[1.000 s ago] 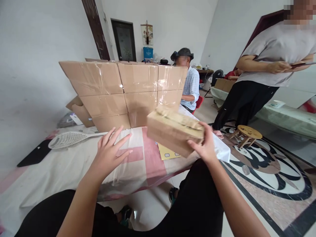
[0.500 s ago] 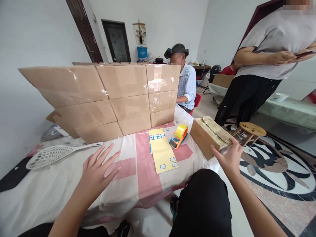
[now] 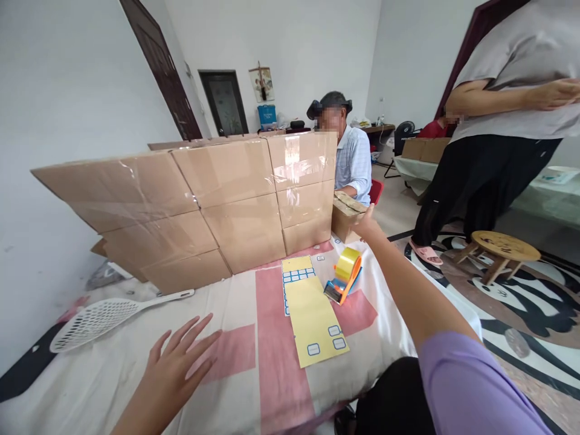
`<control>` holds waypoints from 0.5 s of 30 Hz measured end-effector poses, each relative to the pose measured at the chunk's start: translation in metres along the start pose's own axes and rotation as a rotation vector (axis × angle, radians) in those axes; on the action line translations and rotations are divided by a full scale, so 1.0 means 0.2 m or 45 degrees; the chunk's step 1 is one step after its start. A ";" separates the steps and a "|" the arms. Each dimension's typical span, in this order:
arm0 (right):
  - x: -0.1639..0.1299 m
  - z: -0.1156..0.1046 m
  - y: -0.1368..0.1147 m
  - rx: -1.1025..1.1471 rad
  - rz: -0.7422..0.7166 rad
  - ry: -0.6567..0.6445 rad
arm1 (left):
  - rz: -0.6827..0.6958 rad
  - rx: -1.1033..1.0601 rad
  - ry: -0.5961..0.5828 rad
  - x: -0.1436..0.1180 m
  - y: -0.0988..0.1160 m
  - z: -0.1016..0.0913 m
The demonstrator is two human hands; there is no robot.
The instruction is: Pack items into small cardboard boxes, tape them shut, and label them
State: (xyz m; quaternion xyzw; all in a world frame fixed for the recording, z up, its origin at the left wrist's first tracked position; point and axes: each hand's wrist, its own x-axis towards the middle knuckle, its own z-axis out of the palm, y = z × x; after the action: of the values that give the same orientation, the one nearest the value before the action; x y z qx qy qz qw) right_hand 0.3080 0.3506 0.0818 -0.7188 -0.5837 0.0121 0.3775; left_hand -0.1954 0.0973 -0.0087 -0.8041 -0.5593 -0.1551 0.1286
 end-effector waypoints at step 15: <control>-1.64 -0.02 -0.59 0.050 -0.628 -1.216 | -1.025 -0.304 0.201 0.52 -1.06 -0.23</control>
State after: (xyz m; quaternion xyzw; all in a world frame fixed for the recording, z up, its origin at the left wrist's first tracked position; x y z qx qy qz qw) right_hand 0.1066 0.0750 0.0119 -0.4677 -0.8415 0.2598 0.0750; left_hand -0.3649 0.2410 0.0816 -0.5164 -0.7952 -0.3177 0.0064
